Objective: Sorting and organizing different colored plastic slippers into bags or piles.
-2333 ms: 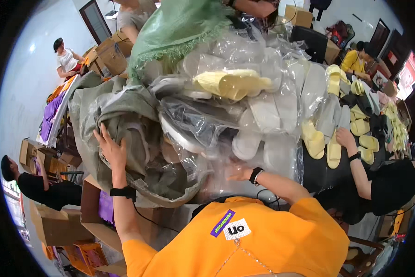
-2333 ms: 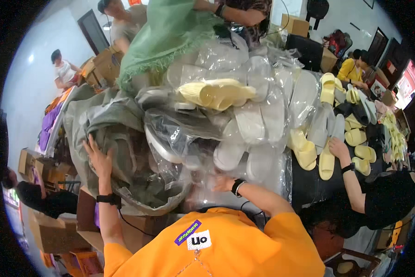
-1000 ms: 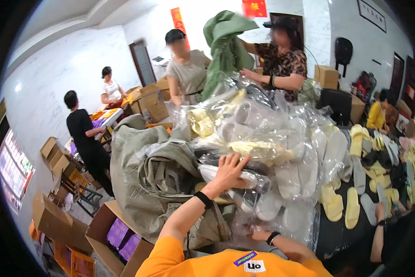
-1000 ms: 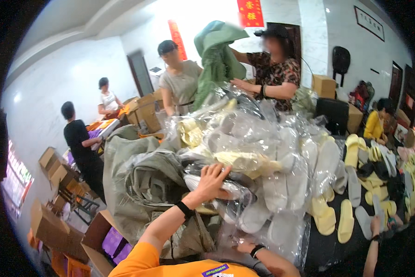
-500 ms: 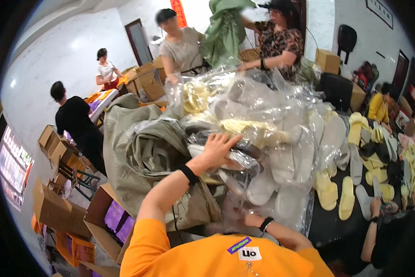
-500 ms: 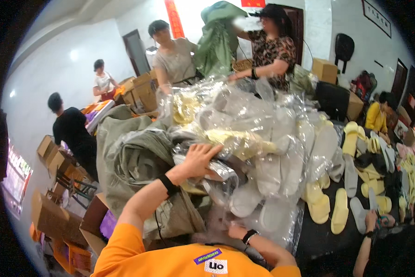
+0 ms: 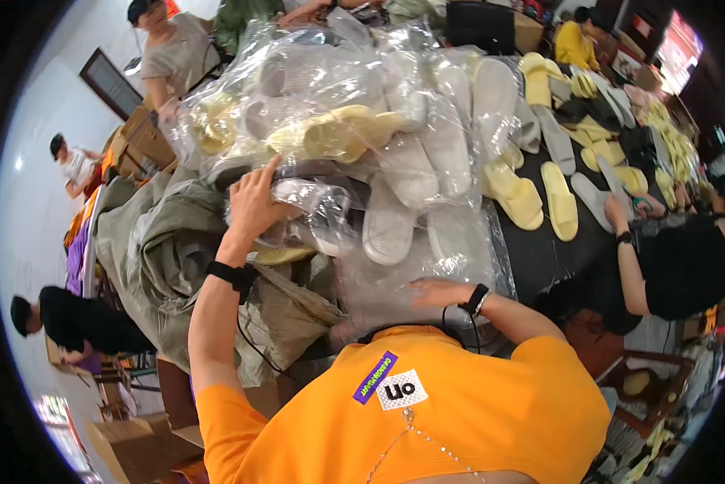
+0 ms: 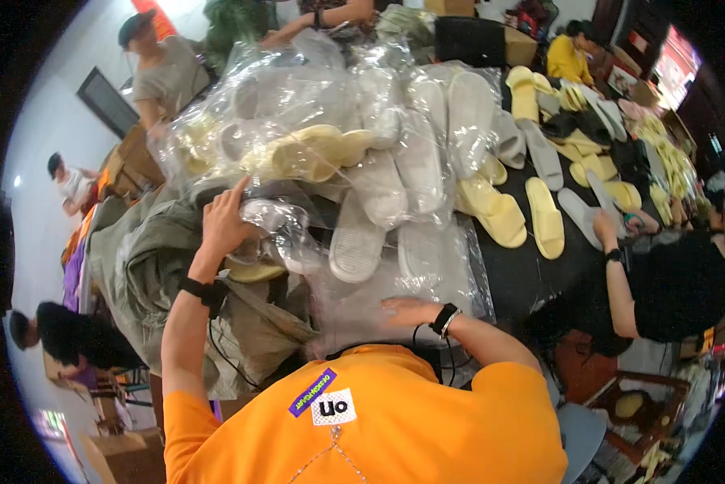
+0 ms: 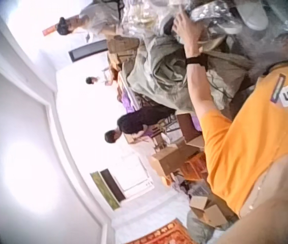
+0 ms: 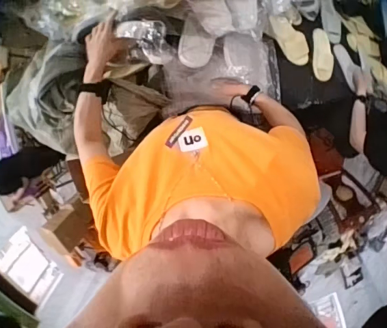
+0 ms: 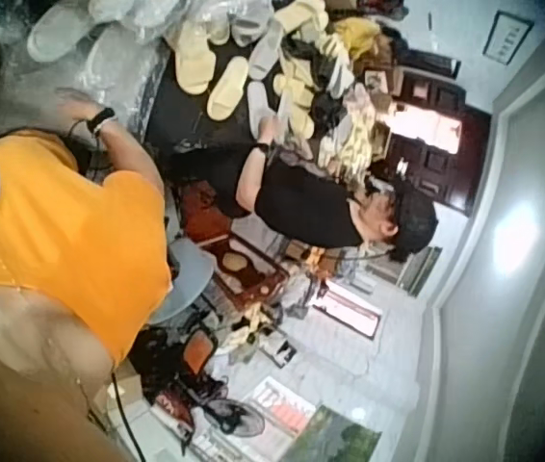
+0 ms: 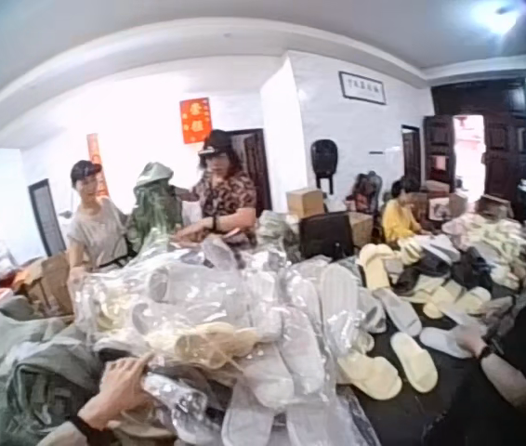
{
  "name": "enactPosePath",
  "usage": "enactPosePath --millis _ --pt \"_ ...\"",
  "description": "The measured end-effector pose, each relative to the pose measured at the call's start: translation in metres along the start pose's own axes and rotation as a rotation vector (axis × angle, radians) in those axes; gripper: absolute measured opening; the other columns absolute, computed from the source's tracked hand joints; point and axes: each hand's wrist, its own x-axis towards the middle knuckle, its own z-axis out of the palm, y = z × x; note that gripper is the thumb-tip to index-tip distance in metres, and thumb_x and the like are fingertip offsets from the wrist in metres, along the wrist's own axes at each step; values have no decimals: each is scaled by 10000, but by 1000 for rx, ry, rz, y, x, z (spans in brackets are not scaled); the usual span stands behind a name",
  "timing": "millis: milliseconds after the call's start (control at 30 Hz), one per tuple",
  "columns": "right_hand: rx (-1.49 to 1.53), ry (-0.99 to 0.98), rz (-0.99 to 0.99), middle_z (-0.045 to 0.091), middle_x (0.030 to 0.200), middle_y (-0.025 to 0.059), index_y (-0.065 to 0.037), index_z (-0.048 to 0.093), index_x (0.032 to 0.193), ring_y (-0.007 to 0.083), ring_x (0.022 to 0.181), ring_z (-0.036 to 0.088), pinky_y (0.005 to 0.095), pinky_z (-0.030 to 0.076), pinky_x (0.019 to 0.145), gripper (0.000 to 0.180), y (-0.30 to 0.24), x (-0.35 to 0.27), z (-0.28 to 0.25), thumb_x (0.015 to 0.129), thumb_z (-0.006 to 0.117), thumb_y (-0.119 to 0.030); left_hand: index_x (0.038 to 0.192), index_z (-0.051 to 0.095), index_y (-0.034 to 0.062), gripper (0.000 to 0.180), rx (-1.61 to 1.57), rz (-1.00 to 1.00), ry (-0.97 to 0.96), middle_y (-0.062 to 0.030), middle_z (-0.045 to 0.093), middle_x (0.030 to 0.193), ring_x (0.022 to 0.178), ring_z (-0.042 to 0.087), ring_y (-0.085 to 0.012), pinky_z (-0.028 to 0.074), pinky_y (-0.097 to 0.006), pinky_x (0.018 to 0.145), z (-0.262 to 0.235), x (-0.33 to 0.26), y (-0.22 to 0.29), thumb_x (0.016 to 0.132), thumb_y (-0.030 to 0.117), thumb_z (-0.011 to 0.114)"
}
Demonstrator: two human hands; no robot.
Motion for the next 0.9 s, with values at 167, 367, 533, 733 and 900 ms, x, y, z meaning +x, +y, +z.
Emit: enactPosePath --millis 167,367,533,733,900 --pt "224 273 275 306 1363 213 23 298 1315 331 1250 319 360 227 1047 687 -37 -25 -30 845 476 -445 1319 352 185 948 17 -27 12 -80 539 1085 1037 478 -276 343 -413 813 1 -3 -9 503 435 766" --pt "-269 1116 320 285 1365 202 -148 367 1321 410 1257 230 583 125 1012 743 -65 -16 -67 709 629 -478 1312 361 165 963 21 12 57 -92 520 1084 1055 445 -289 309 -429 841 -2 -5 -4 489 442 777" --pt "-469 1176 422 364 1251 177 -204 434 1275 410 1232 207 618 117 978 688 -55 -4 -116 685 650 -485 1299 372 149 913 -51 53 36 -86 503 1079 1040 434 -292 276 -424 874 -1 -6 11 522 405 777" --pt "-493 1363 113 415 1093 137 -121 527 1105 351 1064 355 525 249 942 558 -61 -2 -188 639 720 -358 1286 381 204 875 -13 32 -105 -86 509 1076 1042 446 -291 289 -429 888 2 1 16 520 304 792" --pt "-214 1690 69 375 1173 214 35 345 1193 373 1113 342 456 278 972 873 -46 1 -214 554 807 -341 1278 386 194 845 -66 72 -63 -84 512 1087 1069 441 -287 298 -421 892 4 7 16 540 294 785"
